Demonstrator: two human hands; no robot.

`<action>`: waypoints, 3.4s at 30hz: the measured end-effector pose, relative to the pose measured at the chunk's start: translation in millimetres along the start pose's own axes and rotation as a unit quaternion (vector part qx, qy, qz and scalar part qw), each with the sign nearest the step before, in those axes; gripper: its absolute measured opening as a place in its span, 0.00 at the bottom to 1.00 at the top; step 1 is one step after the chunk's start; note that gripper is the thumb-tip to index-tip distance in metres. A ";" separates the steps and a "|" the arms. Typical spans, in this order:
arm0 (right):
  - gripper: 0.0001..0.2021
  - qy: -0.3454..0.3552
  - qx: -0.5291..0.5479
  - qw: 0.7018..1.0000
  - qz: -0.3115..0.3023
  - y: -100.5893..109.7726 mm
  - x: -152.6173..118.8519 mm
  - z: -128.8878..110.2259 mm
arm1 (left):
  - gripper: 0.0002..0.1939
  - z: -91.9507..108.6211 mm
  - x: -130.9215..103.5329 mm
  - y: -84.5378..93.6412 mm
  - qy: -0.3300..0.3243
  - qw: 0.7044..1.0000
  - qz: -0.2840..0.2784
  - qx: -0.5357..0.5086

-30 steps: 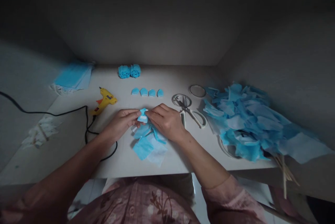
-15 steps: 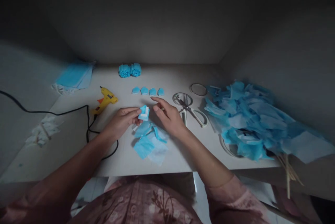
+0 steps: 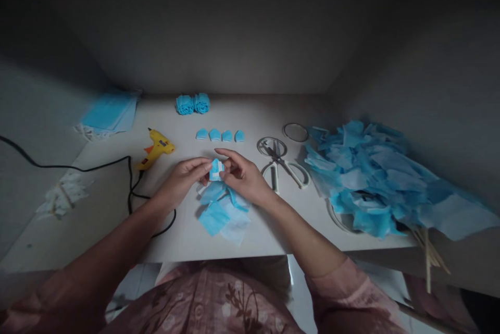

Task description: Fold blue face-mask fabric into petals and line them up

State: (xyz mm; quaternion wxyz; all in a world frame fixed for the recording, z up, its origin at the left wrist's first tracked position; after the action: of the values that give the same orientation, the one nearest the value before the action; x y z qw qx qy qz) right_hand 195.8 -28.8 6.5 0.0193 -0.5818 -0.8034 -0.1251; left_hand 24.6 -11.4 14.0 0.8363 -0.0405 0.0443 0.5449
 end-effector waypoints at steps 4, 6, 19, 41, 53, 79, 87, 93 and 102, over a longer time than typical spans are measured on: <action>0.26 0.041 -0.132 0.990 -0.012 -3.9 -1.9 -5.6 | 0.10 -0.8 1.5 -0.9 -0.027 0.999 -0.019 -0.003; 0.28 0.060 -0.181 0.982 -0.014 -5.1 -2.6 -7.3 | 0.07 -2.3 2.1 -0.2 -0.040 0.999 -0.025 -0.009; 0.21 0.023 -0.079 0.997 0.002 4.0 -1.4 -8.5 | 0.06 0.8 1.7 1.4 0.010 1.000 0.013 -0.019; 0.23 -0.008 0.083 0.996 0.031 -0.2 3.3 9.4 | 0.13 -5.7 3.0 -1.5 -0.010 0.999 -0.032 -0.012; 0.20 -0.029 0.102 0.994 0.031 0.6 3.1 8.1 | 0.12 -4.1 1.7 -1.5 -0.016 0.996 -0.071 0.059; 0.19 -0.051 0.143 0.988 -0.001 1.0 6.7 11.5 | 0.13 -7.5 4.1 -0.2 -0.015 0.999 0.030 -0.013; 0.11 -0.013 -0.010 0.985 0.174 43.7 13.1 10.0 | 0.15 -9.5 4.5 2.8 -0.019 0.998 0.041 -0.039; 0.21 -0.063 -0.479 0.843 0.236 77.4 32.6 -2.1 | 0.13 1.6 0.1 3.0 -0.047 0.997 0.055 -0.032; 0.21 -0.230 -0.601 0.761 0.083 65.1 77.5 7.3 | 0.13 0.5 5.3 10.8 -0.087 0.992 0.084 -0.023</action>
State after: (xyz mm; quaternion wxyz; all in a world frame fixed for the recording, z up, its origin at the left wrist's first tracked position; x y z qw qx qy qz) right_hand 232.9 63.9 24.7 -0.5099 -0.5495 -0.4921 -0.4426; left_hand 16.9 -2.2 13.7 0.7871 -0.0083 -0.0385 0.6155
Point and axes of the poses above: each hand's wrist, its own x-axis towards the middle knuckle, its own y-axis out of the back of the hand, z = x × y, the point moved 2 cm from there along x, towards the middle knuckle, and after that the axes turned 2 degrees about -z, right-handed, at the moved point
